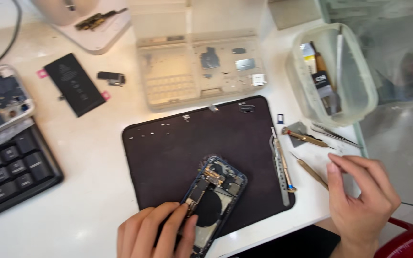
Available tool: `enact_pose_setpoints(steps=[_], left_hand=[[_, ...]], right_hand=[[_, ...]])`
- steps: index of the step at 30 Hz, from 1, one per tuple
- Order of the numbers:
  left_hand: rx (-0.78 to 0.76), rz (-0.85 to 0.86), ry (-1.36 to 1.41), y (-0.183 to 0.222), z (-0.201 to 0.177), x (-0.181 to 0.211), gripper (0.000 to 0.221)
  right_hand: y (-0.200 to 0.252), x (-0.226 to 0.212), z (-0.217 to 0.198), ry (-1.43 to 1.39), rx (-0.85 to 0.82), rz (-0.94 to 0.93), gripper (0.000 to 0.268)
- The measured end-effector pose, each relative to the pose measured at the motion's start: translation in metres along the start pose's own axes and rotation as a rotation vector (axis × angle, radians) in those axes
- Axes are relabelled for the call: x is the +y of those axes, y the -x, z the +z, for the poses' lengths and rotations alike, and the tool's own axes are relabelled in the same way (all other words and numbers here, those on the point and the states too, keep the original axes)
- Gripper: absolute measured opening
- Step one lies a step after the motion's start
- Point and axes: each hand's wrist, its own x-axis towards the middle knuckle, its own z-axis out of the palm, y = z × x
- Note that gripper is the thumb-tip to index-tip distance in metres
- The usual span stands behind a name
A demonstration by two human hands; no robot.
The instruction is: The person uses tweezers to manipulate and connect small ribbon cables and components inside a disassembled smartphone. They repeatedly adjust the position of the internal parts and the phone frame on a work mat.
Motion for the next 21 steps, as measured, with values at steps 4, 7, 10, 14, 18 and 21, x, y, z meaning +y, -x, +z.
enact_pose_setpoints(steps=[4,7,10,14,18,21], left_hand=[[-0.080,-0.016,-0.039,0.003,0.001,-0.002,0.026],[-0.087,0.010,-0.041,0.003,0.000,-0.001,0.030],[-0.109,0.059,-0.043,0.002,-0.001,0.001,0.040],[-0.158,0.107,0.001,0.004,-0.006,0.004,0.067],[-0.167,0.108,0.013,0.009,-0.012,0.011,0.095],[-0.168,0.101,-0.048,0.008,-0.010,0.016,0.088]], right_hand=[[-0.017,0.000,-0.009,0.060,-0.016,-0.019,0.019],[-0.031,-0.006,-0.012,0.098,-0.012,-0.052,0.017],[-0.044,-0.006,-0.013,0.210,-0.023,-0.167,0.023],[-0.053,0.000,-0.012,0.233,-0.111,-0.260,0.026],[-0.051,0.016,-0.007,0.190,-0.146,-0.237,0.020],[-0.035,0.033,-0.011,0.211,-0.142,-0.231,0.018]])
